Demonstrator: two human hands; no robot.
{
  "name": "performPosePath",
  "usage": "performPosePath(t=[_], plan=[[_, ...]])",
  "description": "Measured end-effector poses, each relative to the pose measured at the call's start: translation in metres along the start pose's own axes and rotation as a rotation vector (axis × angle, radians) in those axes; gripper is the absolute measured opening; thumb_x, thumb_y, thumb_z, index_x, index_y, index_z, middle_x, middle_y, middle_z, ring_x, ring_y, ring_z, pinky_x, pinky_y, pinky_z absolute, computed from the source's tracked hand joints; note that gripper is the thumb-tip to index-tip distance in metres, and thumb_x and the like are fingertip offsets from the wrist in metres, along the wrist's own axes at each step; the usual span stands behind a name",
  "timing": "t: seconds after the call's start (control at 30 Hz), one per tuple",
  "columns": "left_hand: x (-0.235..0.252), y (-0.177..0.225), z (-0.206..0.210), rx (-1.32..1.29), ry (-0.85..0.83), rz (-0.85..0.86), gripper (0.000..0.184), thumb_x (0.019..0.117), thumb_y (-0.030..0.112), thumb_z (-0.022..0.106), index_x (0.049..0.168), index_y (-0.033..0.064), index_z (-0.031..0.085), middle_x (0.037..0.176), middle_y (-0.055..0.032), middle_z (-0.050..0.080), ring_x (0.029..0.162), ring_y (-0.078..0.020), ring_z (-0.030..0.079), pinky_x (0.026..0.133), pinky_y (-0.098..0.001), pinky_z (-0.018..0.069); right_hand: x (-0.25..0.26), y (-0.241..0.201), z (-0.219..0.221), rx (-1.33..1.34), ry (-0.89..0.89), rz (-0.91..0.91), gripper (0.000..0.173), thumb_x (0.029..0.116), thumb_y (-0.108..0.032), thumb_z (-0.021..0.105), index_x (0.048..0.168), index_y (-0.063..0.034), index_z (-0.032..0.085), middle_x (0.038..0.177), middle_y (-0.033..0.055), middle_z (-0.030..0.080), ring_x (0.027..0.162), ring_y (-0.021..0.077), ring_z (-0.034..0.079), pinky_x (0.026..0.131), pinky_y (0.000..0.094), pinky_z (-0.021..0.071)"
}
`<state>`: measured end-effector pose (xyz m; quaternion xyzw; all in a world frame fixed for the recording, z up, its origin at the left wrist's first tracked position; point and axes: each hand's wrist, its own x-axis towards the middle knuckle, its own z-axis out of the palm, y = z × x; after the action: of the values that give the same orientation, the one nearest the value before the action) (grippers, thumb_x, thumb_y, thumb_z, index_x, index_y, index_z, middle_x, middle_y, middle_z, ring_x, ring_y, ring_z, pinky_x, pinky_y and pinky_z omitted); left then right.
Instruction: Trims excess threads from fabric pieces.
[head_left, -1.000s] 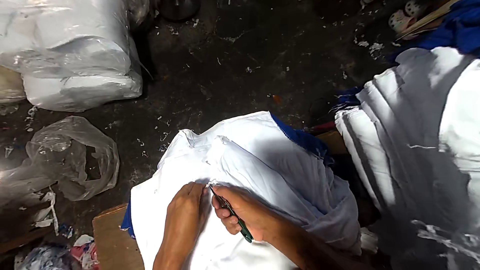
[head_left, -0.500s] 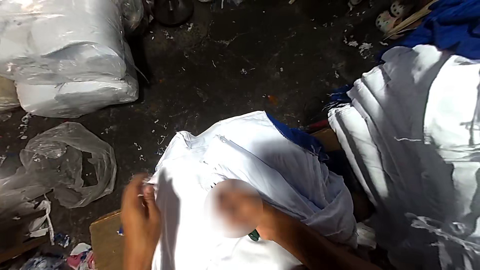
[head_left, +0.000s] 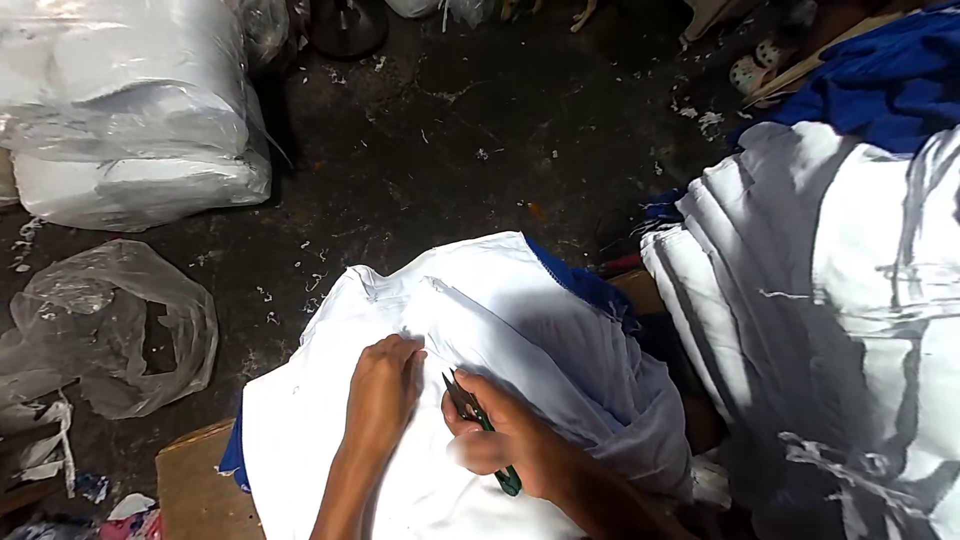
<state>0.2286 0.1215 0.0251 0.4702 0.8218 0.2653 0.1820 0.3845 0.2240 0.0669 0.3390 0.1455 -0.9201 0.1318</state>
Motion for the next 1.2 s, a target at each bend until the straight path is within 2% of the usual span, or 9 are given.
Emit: performPosePath(t=[0.23, 0.67, 0.77, 0.83, 0.87, 0.93, 1.07, 1.13, 1.2], plan=[[-0.024, 0.000, -0.016, -0.135, 0.172, -0.054, 0.029, 0.1006, 0.029, 0.053, 0.091, 0.0130, 0.075, 0.074, 0.0082, 0.062, 0.062, 0.0015, 0.055, 0.056, -0.0160, 0.0473, 0.011, -0.007, 0.012, -0.158, 0.029, -0.008, 0.042, 0.1124, -0.043, 0.027, 0.093, -0.0146, 0.051, 0.064, -0.0070, 0.041, 0.044, -0.0001, 0.038, 0.041, 0.0130, 0.0359], [-0.045, -0.007, -0.027, -0.348, 0.217, -0.094, 0.025, 0.0989, 0.021, 0.057, 0.092, 0.0078, 0.076, 0.078, 0.0068, 0.065, 0.066, 0.0048, 0.060, 0.059, -0.0119, 0.0516, 0.036, -0.020, 0.022, -0.223, 0.244, -0.112, 0.043, 0.1132, -0.039, 0.030, 0.083, -0.0133, 0.047, 0.057, -0.0077, 0.033, 0.041, 0.0001, 0.031, 0.040, 0.0136, 0.0296], [-0.043, -0.035, -0.054, -0.469, 0.429, -0.249, 0.024, 0.1027, 0.017, 0.053, 0.108, 0.0009, 0.070, 0.098, -0.0015, 0.073, 0.081, -0.0070, 0.069, 0.075, -0.0276, 0.0595, 0.023, -0.018, 0.017, -0.190, 0.160, -0.070, 0.044, 0.1130, -0.042, 0.026, 0.088, -0.0137, 0.049, 0.061, -0.0071, 0.038, 0.043, 0.0004, 0.035, 0.042, 0.0130, 0.0332], [-0.038, -0.051, -0.076, -0.272, 0.515, -0.420, 0.045, 0.1060, 0.018, 0.048, 0.146, -0.0032, 0.047, 0.141, -0.0193, 0.056, 0.114, -0.0245, 0.065, 0.097, -0.0405, 0.0542, 0.014, -0.015, 0.012, -0.174, 0.141, -0.045, 0.043, 0.1127, -0.042, 0.027, 0.091, -0.0134, 0.050, 0.062, -0.0067, 0.040, 0.044, 0.0005, 0.037, 0.042, 0.0132, 0.0355], [-0.032, -0.052, -0.085, -0.120, 0.458, -0.481, 0.060, 0.1056, 0.019, 0.050, 0.156, -0.0056, 0.029, 0.154, -0.0309, 0.039, 0.130, -0.0403, 0.054, 0.106, -0.0516, 0.0469, 0.010, -0.013, 0.009, -0.168, 0.137, -0.044, 0.043, 0.1126, -0.042, 0.027, 0.091, -0.0133, 0.050, 0.062, -0.0068, 0.040, 0.043, 0.0005, 0.038, 0.042, 0.0133, 0.0365], [-0.019, -0.049, -0.088, 0.056, 0.322, -0.420, 0.069, 0.1017, 0.016, 0.056, 0.155, -0.0133, 0.024, 0.153, -0.0434, 0.031, 0.138, -0.0597, 0.039, 0.110, -0.0695, 0.0343, 0.008, -0.010, 0.005, -0.155, 0.131, -0.057, 0.044, 0.1126, -0.042, 0.026, 0.091, -0.0126, 0.051, 0.062, -0.0064, 0.041, 0.044, 0.0007, 0.039, 0.042, 0.0136, 0.0375], [0.036, -0.011, -0.047, 0.008, 0.045, -0.104, 0.053, 0.1017, 0.011, 0.058, 0.152, 0.0012, 0.044, 0.146, -0.0242, 0.053, 0.131, -0.0427, 0.055, 0.107, -0.0615, 0.0434, 0.009, -0.009, 0.009, -0.137, 0.156, -0.093, 0.045, 0.1131, -0.040, 0.024, 0.091, -0.0125, 0.051, 0.061, -0.0067, 0.041, 0.043, 0.0010, 0.038, 0.041, 0.0140, 0.0362], [0.072, -0.003, -0.018, -0.040, -0.122, 0.060, 0.052, 0.0998, 0.010, 0.061, 0.151, 0.0100, 0.050, 0.138, -0.0220, 0.058, 0.121, -0.0418, 0.059, 0.099, -0.0619, 0.0482, 0.008, -0.007, 0.009, -0.124, 0.157, -0.120, 0.044, 0.1132, -0.039, 0.023, 0.092, -0.0122, 0.051, 0.061, -0.0067, 0.041, 0.043, 0.0008, 0.039, 0.041, 0.0139, 0.0368], [0.096, -0.006, 0.005, 0.001, -0.305, 0.117, 0.039, 0.0999, 0.011, 0.062, 0.139, 0.0110, 0.063, 0.121, -0.0199, 0.065, 0.110, -0.0386, 0.064, 0.095, -0.0566, 0.0519, 0.006, -0.004, 0.007, -0.097, 0.158, -0.137, 0.045, 0.1131, -0.039, 0.021, 0.093, -0.0118, 0.050, 0.061, -0.0065, 0.041, 0.043, 0.0010, 0.039, 0.041, 0.0143, 0.0375]])
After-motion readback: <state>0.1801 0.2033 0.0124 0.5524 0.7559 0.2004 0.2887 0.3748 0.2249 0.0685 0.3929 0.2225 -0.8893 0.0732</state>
